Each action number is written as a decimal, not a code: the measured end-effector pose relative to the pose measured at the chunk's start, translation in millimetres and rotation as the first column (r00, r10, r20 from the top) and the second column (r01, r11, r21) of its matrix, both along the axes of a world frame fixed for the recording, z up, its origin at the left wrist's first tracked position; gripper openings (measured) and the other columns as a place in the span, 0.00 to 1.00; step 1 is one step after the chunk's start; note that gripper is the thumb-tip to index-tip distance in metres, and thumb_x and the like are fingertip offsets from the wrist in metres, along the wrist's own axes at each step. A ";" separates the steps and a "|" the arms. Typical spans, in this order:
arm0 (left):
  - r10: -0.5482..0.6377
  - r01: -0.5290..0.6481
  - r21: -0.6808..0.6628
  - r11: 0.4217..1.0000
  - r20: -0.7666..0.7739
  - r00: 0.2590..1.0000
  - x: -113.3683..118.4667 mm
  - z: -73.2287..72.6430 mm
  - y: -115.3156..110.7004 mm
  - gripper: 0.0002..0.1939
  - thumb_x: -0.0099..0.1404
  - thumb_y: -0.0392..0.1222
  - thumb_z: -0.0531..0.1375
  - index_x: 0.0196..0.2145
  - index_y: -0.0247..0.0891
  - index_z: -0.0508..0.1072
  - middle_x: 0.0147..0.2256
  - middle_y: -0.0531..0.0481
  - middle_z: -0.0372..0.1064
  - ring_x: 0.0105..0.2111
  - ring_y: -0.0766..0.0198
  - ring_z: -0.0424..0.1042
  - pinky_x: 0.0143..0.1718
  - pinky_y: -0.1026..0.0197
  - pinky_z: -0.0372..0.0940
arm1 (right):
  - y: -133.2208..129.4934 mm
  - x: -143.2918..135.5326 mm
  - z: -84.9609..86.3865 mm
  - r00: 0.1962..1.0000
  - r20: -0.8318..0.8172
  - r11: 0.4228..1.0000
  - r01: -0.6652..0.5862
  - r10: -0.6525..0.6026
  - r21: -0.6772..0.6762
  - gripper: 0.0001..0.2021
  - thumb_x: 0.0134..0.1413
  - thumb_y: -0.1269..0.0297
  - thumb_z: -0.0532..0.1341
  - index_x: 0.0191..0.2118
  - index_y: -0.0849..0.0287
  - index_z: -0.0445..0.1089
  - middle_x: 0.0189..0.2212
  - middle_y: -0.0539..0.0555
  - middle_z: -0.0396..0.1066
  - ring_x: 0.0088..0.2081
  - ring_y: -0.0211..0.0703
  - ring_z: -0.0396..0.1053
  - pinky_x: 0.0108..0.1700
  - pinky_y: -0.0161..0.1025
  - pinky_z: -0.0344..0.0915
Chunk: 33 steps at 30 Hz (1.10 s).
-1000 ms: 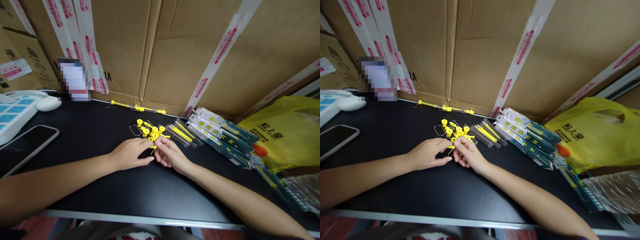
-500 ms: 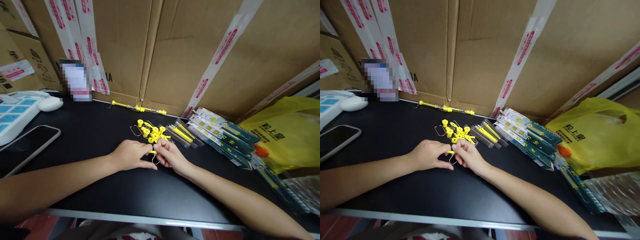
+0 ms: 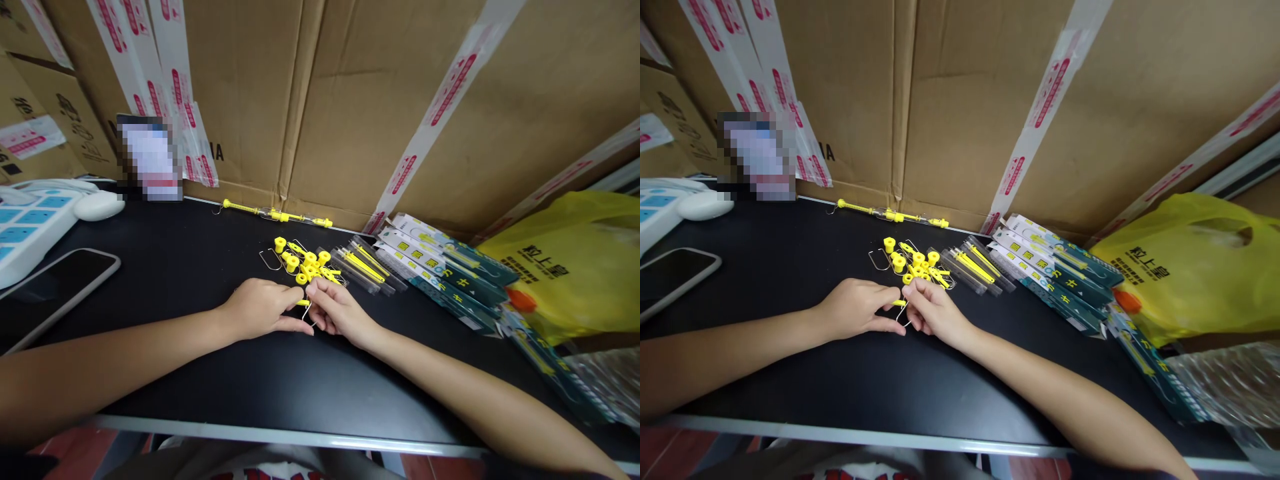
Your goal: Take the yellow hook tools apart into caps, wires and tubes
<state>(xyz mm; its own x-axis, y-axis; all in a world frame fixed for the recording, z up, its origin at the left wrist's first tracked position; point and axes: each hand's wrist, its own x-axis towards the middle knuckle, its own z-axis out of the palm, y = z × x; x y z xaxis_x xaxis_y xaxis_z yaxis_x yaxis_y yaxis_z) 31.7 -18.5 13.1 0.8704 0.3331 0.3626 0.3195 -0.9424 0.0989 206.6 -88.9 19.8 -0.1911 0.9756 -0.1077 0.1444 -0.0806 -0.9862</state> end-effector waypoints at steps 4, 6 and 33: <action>-0.009 0.009 -0.018 1.000 0.014 1.000 0.6 -0.9 0.2 0.25 0.62 0.65 0.50 0.30 0.38 0.64 0.25 0.56 0.71 0.25 0.66 0.72 0.23 0.66 0.51 | 1.2 2.0 0.0 0.997 0.035 0.997 -0.074 0.074 -0.011 0.20 0.58 0.48 0.52 0.26 0.60 0.60 0.12 0.42 0.58 0.11 0.25 0.50 0.13 0.24 0.50; -0.003 0.003 -0.032 0.999 -0.002 1.000 1.5 -0.1 0.8 0.24 0.62 0.64 0.51 0.30 0.38 0.65 0.26 0.56 0.71 0.25 0.66 0.71 0.23 0.66 0.50 | 2.8 2.0 -0.6 0.996 0.034 0.996 -0.081 0.082 -0.019 0.20 0.57 0.47 0.52 0.25 0.60 0.60 0.12 0.42 0.58 0.11 0.25 0.50 0.13 0.23 0.49; 0.048 -0.047 -0.122 0.991 0.005 0.999 2.5 2.8 14.2 0.22 0.61 0.62 0.55 0.31 0.38 0.68 0.28 0.57 0.72 0.25 0.67 0.71 0.23 0.66 0.49 | 15.0 -12.1 -4.1 0.981 -0.126 0.985 0.136 -0.149 -0.105 0.21 0.51 0.47 0.57 0.20 0.59 0.57 0.09 0.42 0.57 0.09 0.25 0.47 0.10 0.23 0.43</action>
<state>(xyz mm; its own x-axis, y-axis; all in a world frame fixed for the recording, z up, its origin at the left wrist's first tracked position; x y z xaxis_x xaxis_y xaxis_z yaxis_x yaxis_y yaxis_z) 34.2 -4.3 15.9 0.8496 0.4163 0.3240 0.3625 -0.9069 0.2147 194.5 -73.9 15.7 -0.0696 0.9803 -0.1848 -0.0077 -0.1858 -0.9826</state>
